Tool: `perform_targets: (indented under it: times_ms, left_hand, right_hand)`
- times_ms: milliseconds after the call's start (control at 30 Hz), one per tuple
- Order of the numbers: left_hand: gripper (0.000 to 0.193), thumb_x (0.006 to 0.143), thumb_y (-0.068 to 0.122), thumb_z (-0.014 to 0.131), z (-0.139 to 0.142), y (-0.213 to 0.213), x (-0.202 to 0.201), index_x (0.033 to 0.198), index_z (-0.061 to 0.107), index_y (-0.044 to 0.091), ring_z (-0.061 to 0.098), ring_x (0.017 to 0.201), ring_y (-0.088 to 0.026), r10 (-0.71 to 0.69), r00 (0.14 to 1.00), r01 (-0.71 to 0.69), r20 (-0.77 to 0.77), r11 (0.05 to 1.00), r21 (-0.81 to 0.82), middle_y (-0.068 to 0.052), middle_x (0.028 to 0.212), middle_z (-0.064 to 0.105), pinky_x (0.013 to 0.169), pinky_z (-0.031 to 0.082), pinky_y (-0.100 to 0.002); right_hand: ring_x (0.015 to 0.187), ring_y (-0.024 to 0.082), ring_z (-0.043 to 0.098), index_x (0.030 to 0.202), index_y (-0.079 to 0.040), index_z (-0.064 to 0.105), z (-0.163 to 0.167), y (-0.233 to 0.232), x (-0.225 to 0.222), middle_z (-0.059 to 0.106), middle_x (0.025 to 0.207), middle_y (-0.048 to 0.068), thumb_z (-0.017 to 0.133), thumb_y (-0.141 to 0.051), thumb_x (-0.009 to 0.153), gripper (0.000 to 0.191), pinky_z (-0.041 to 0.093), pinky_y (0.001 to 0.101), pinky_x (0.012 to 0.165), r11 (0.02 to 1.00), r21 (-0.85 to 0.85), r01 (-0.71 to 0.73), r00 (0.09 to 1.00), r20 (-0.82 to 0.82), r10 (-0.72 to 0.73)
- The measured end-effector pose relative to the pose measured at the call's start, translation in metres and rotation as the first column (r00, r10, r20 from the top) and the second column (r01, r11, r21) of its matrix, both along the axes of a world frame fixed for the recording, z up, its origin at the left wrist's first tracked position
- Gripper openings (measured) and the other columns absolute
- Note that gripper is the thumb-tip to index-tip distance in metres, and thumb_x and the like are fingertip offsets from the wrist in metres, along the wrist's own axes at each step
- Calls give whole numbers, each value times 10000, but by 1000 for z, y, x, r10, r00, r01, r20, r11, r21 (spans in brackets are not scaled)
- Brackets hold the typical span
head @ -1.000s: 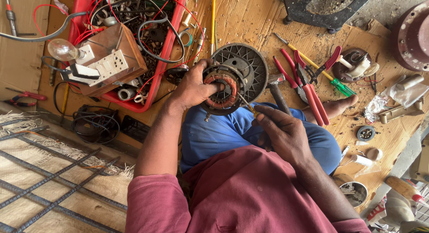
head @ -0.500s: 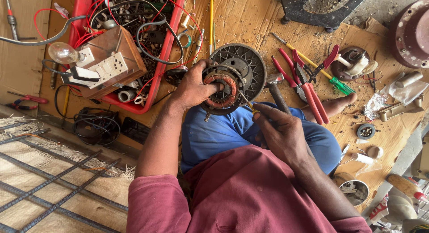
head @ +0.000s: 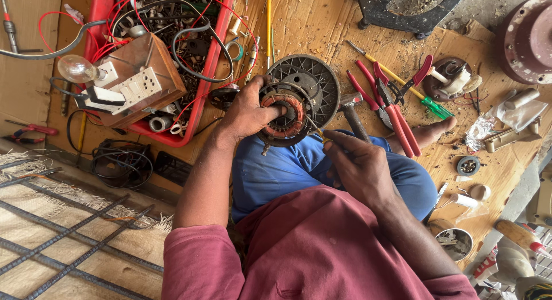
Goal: The person sits on the floor and uses a screwdriver and pliers to adjust and manipulate the copper windings inside a circular electrical component, likely a motor stator. The person repeatedly pries and presses the windings while holding the component steady.
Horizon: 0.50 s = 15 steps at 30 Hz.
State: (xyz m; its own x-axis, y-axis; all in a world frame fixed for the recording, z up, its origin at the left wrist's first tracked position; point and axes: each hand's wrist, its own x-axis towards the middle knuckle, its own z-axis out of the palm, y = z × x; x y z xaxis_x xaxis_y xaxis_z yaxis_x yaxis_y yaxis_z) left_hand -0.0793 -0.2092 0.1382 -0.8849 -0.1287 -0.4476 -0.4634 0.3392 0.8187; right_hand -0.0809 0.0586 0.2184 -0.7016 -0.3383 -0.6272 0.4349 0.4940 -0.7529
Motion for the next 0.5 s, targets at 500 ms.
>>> perform_targets:
  times_ms: [500]
  left_hand:
    - [661, 753, 137, 828, 1, 3, 0, 1326, 544, -35, 717, 1074, -194, -4, 1000, 5, -22, 999, 45, -133, 1148, 742, 966, 559, -322]
  right_hand:
    - [618, 94, 642, 1374, -33, 633, -20, 11, 5, 743, 977, 78, 596, -254, 1002, 434, 525, 238, 510, 938, -221, 266, 931, 310, -191]
